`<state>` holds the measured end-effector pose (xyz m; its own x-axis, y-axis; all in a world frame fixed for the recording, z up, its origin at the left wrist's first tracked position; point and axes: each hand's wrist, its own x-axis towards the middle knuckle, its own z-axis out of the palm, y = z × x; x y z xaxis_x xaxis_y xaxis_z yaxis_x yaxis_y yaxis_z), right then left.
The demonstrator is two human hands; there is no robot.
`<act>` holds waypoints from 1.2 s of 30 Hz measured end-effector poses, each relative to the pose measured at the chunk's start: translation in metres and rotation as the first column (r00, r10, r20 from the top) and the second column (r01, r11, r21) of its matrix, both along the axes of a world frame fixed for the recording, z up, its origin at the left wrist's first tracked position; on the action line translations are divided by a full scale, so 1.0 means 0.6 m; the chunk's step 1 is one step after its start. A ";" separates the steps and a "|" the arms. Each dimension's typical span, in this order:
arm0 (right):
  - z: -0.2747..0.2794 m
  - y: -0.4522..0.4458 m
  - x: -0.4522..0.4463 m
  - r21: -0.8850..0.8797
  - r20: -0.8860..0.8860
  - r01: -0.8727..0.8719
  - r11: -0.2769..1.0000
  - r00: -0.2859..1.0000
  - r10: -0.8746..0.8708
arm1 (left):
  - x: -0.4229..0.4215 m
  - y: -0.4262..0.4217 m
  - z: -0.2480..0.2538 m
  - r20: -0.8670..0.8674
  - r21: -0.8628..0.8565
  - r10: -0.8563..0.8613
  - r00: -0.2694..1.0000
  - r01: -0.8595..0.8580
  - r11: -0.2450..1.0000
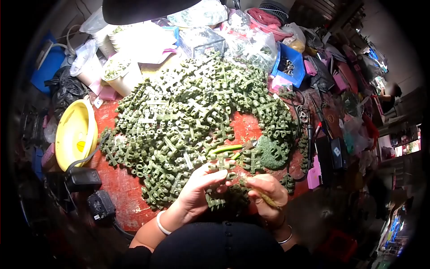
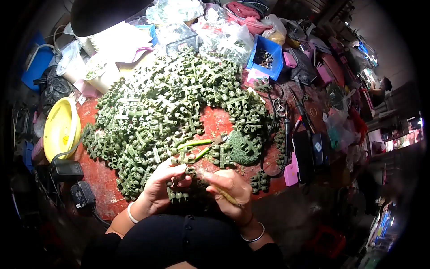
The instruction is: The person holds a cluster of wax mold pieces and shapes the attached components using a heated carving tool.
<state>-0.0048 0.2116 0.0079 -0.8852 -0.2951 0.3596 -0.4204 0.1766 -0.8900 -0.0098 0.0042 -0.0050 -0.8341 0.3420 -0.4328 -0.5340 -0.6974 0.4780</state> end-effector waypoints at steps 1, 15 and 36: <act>-0.001 0.001 0.000 0.002 0.000 0.001 1.000 1.000 -0.001 | 0.000 0.000 0.000 0.000 0.002 -0.001 1.000 0.001 1.000; 0.005 0.002 0.001 -0.214 0.121 -0.084 0.973 0.986 0.111 | -0.003 0.001 -0.005 0.049 0.106 -0.002 0.999 -0.003 0.994; 0.018 -0.012 0.013 0.006 0.040 -0.099 0.995 0.994 0.098 | -0.003 0.003 0.012 0.032 -0.076 0.043 0.999 -0.040 0.996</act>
